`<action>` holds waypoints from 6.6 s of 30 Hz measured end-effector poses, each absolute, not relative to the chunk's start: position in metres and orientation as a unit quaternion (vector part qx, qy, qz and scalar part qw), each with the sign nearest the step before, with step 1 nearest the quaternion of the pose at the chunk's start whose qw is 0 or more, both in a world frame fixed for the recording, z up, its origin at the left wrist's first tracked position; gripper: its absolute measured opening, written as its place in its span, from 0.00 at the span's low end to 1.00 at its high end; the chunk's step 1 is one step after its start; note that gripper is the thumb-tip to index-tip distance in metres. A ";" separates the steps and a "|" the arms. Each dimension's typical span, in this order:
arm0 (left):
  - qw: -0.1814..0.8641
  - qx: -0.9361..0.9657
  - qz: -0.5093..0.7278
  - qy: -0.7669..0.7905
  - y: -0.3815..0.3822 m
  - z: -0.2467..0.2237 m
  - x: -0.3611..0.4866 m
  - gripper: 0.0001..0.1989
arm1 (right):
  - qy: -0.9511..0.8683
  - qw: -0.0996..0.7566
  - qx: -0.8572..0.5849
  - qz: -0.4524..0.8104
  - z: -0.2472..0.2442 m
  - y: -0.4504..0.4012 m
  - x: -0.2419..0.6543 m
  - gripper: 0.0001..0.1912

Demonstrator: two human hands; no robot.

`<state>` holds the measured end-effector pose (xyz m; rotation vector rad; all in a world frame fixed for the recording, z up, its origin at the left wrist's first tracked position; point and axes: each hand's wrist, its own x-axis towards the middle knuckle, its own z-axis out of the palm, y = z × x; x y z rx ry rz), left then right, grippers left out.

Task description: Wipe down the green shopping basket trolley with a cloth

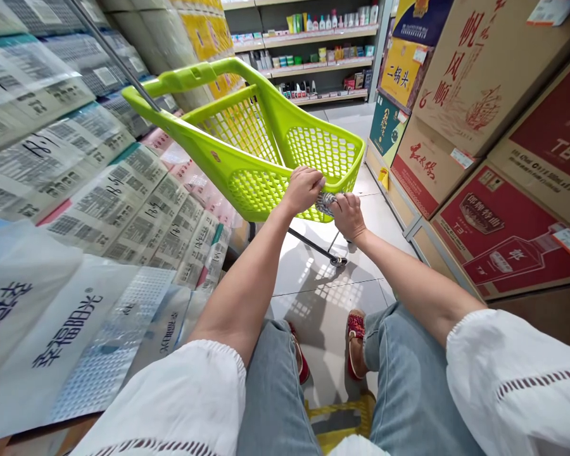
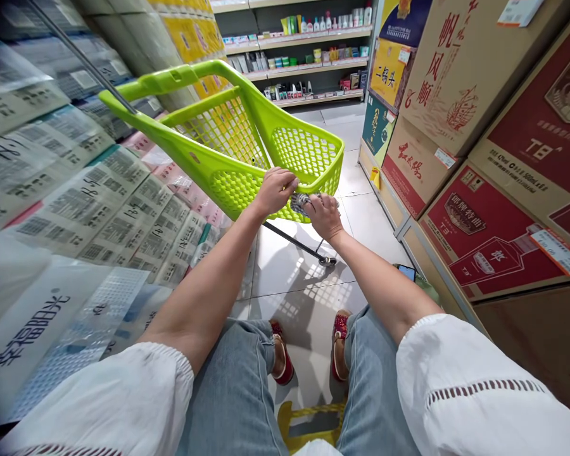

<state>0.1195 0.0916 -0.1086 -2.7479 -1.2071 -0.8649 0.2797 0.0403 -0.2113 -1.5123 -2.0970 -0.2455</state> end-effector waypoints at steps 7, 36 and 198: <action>0.020 -0.880 -0.290 -0.375 0.095 -0.111 0.116 0.16 | -0.829 0.210 -0.508 -0.100 -0.248 0.036 0.283 0.17; 0.024 -0.871 -0.289 -0.396 0.089 -0.109 0.121 0.18 | -0.712 0.480 -0.505 -0.084 -0.152 0.035 0.300 0.18; 0.072 -0.808 -0.249 -0.529 0.065 -0.120 0.087 0.16 | -0.701 0.343 -0.622 -0.059 -0.121 0.027 0.214 0.19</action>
